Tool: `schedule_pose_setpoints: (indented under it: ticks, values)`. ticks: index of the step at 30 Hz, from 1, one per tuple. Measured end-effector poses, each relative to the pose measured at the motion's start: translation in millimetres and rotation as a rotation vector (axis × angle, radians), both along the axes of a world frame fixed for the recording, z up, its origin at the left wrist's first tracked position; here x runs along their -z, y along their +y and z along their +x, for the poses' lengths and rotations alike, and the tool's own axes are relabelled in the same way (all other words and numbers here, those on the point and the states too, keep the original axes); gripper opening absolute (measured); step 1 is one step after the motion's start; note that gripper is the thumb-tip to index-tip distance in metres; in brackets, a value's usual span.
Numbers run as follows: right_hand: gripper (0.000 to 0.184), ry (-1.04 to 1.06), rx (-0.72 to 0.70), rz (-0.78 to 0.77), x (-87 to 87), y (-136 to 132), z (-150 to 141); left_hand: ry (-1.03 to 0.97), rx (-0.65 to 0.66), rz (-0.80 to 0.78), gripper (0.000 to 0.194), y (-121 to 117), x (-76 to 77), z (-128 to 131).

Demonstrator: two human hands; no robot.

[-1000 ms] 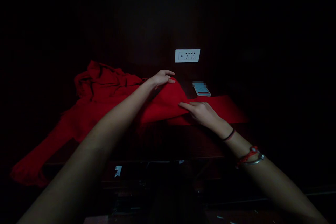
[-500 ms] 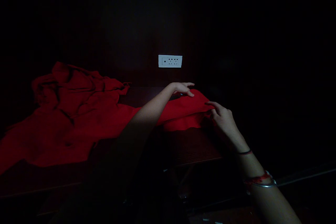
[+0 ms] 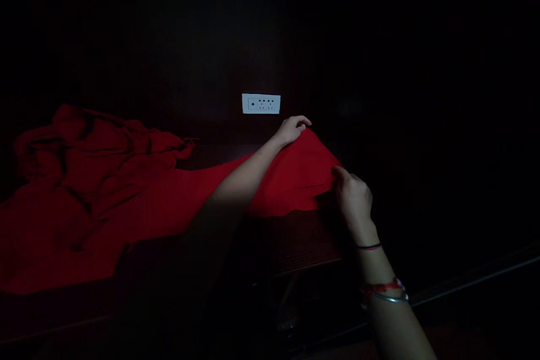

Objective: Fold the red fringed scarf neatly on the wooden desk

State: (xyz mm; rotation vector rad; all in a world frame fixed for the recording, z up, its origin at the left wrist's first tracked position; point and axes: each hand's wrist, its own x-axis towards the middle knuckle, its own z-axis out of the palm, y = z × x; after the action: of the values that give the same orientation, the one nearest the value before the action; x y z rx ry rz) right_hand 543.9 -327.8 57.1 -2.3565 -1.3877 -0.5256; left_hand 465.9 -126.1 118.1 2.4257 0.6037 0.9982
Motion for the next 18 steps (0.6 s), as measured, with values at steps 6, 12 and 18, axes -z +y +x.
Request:
schedule_pose_setpoints:
  ticks: [6, 12, 18]
  values:
    - [0.042, 0.003, 0.060, -0.336, 24.1, -5.5, 3.8, 0.686, -0.017, 0.067, 0.046, -6.7, 54.0, 10.2]
    - [0.036, -0.156, -0.123, -0.237, 27.4, 4.7, 11.3, 0.607, -0.016, 0.154, 0.057, -26.8, 73.9, -75.3]
    - [0.030, -0.077, -0.177, -0.214, 25.0, 8.6, 28.3, 0.752, 0.079, 0.210, 0.062, -79.9, 82.2, -178.6]
